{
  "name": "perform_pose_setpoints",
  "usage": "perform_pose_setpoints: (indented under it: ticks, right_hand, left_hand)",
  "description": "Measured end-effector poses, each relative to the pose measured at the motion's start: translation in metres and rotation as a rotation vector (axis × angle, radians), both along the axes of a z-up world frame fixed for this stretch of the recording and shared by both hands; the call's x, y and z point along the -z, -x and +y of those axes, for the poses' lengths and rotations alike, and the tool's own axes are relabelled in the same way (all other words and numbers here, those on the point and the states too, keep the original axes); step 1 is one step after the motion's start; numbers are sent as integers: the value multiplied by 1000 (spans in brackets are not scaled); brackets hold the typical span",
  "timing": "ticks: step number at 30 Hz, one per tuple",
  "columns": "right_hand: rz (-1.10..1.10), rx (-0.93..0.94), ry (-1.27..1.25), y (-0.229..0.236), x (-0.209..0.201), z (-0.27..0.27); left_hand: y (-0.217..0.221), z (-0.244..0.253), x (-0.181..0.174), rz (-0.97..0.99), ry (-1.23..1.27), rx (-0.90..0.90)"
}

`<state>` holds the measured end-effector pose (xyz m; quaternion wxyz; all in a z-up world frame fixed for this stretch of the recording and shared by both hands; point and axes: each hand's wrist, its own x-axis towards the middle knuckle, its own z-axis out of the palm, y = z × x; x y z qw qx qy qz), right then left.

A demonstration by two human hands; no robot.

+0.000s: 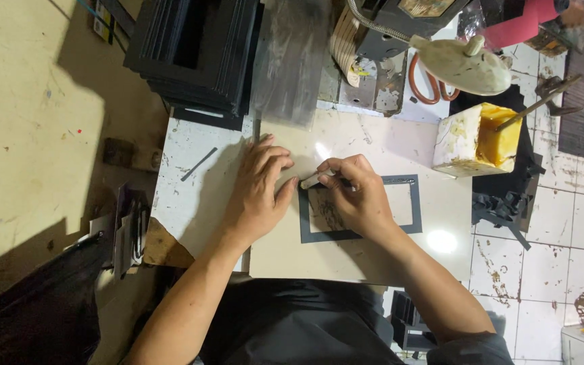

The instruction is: Applying glue to the edges of rectangular leather pieces using an applicator.

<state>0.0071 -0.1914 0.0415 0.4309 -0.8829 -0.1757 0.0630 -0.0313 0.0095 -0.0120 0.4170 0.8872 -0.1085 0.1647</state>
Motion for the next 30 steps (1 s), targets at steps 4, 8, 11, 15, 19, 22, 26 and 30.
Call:
perform_pose_setpoints:
  ticks: [4,8,11,15,19,22,26,30]
  right_hand:
    - [-55,-28,14,4,-3,1]
    - [-120,-81,150,15,-3,-7]
    - [-238,-181,126,26,2,-16]
    - [-407,-317,195,41,0,-21]
    - [-569,-432,228,53,6,-30]
    - [-569,-444,238,64,-2,-28]
    - [-569,-477,248,65,-13,-41]
    - [-501,-304,237,61,-51,-81]
  left_hand:
    - [0,-1,-1,0,-51,-20]
    - [-1,-1,4,16,-29,-12]
    - [0,-1,4,15,-14,-11]
    - [1,-1,4,0,-23,-9]
    - [1,-2,8,-6,-43,-11]
    - [1,-2,5,15,-53,-12]
    - [2,-1,3,13,-50,-3]
    - [7,-6,6,-37,-68,-1]
